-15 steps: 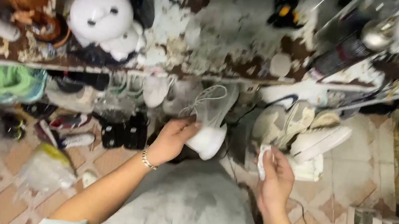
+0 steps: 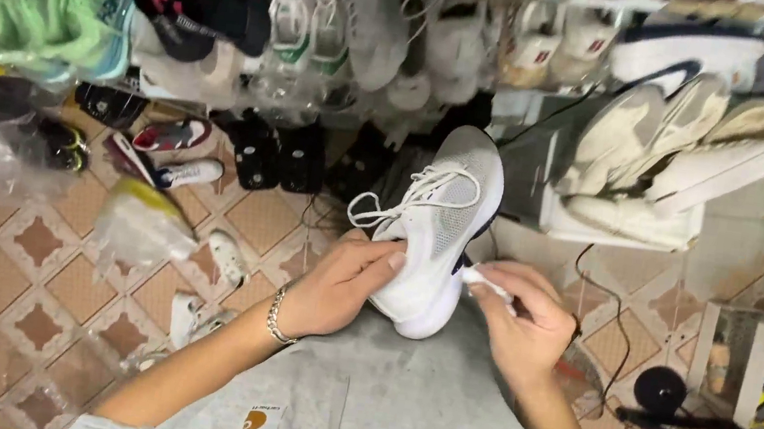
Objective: The person wipes a white Lacoste sneaker with a white cloth, focusing on the heel, sides, and toe box. The person repeatedly rubs the shoe's surface and rotates it to access different areas, then places it back on a shelf.
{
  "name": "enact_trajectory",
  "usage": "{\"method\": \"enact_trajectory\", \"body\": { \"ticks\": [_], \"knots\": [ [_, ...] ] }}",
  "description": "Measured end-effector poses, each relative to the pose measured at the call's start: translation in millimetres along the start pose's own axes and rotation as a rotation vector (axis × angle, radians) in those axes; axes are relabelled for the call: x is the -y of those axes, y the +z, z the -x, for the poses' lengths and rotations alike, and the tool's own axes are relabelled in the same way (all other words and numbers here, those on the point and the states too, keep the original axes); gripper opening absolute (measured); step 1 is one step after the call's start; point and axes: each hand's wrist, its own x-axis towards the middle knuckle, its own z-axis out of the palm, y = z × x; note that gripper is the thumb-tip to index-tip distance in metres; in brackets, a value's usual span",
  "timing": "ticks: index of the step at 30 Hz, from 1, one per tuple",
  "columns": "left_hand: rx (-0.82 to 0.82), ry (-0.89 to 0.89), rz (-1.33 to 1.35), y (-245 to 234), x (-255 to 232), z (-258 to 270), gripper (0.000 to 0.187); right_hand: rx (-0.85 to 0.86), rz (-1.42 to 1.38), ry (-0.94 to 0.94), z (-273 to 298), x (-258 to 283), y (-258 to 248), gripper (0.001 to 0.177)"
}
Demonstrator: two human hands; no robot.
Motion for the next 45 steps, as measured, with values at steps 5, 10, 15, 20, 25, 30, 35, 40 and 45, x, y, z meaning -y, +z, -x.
{"method": "enact_trajectory", "body": {
  "ticks": [5,10,15,20,25,30,35,40,45],
  "knots": [
    [0.089,-0.037,0.01,-3,-21,29,0.051,0.057,0.104,-0.084,30,41,26,0.019],
    [0.221,-0.069,0.029,8,-12,40,0.055,0.063,0.146,-0.104,59,69,33,0.01],
    [0.412,-0.093,-0.056,6,-37,42,0.062,0.117,0.095,-0.074,100,84,47,0.012],
    [0.46,-0.167,-0.091,11,-62,44,0.082,-0.046,0.186,-0.058,107,60,31,0.012],
    [0.465,-0.256,-0.117,27,-93,35,0.096,-0.004,0.1,-0.078,108,69,27,0.009],
    [0.462,-0.335,-0.104,38,-139,21,0.115,-0.047,0.143,-0.07,81,50,-11,0.008],
    [0.422,-0.295,-0.068,61,-115,7,0.113,0.028,0.068,-0.109,86,35,-19,0.007],
    [0.363,-0.269,-0.025,69,-120,0,0.111,-0.005,0.137,-0.104,62,11,-49,0.01],
    [0.385,-0.303,0.097,74,-70,-14,0.067,0.117,0.069,-0.054,62,27,-53,0.009]
  ]
}}
